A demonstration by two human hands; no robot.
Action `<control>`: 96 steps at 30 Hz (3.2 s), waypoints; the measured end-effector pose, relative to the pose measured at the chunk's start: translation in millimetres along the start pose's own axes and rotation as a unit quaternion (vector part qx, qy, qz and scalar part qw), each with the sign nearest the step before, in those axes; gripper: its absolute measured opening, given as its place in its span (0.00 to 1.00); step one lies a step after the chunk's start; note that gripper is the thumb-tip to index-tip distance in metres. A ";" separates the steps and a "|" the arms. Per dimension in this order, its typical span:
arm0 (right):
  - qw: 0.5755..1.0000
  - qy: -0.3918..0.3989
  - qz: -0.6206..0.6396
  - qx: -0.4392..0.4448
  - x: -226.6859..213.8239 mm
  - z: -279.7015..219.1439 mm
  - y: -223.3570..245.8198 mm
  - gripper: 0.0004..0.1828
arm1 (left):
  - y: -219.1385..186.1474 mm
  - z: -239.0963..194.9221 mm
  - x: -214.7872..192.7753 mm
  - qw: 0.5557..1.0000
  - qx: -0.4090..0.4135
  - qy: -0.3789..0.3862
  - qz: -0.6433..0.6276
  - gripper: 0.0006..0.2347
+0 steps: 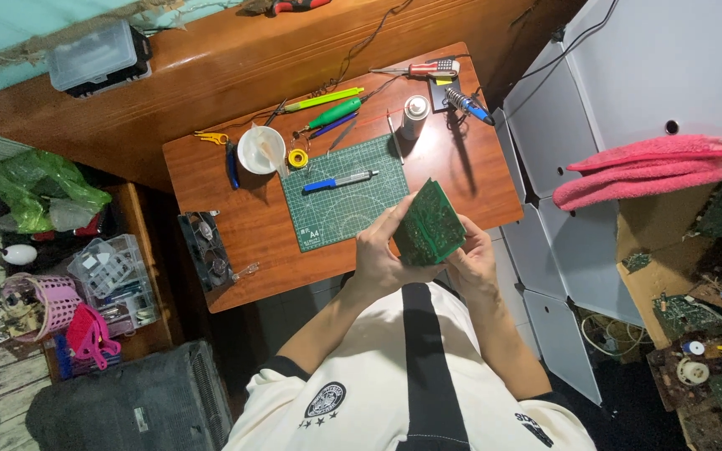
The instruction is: Inspecting and soldering components on a green circuit board at a workbench.
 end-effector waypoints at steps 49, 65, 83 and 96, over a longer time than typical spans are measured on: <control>0.986 0.075 -0.130 -0.075 34.4 -10.2 30.1 0.25 | 8.8 -6.3 6.6 0.985 0.035 0.018 -0.166 0.43; 0.979 0.102 -0.174 -0.036 27.5 -10.0 35.2 0.26 | 10.2 -11.0 11.0 0.981 0.046 0.033 -0.187 0.45; 0.959 0.115 -0.260 -0.002 40.4 -12.0 30.9 0.36 | 25.5 -12.7 17.4 0.976 0.035 0.002 -0.217 0.45; 0.966 0.086 -0.240 0.040 40.9 -3.7 10.6 0.39 | 40.6 -15.6 0.8 0.994 0.022 -0.073 -0.078 0.42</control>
Point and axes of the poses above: each hand's wrist, its own z-axis towards the middle knuckle, its own x-axis out of the palm, y = z × x, the point moved 4 cm from there along z, towards the middle knuckle, and after that the axes turned 15 degrees about z, right-handed, at the moved point
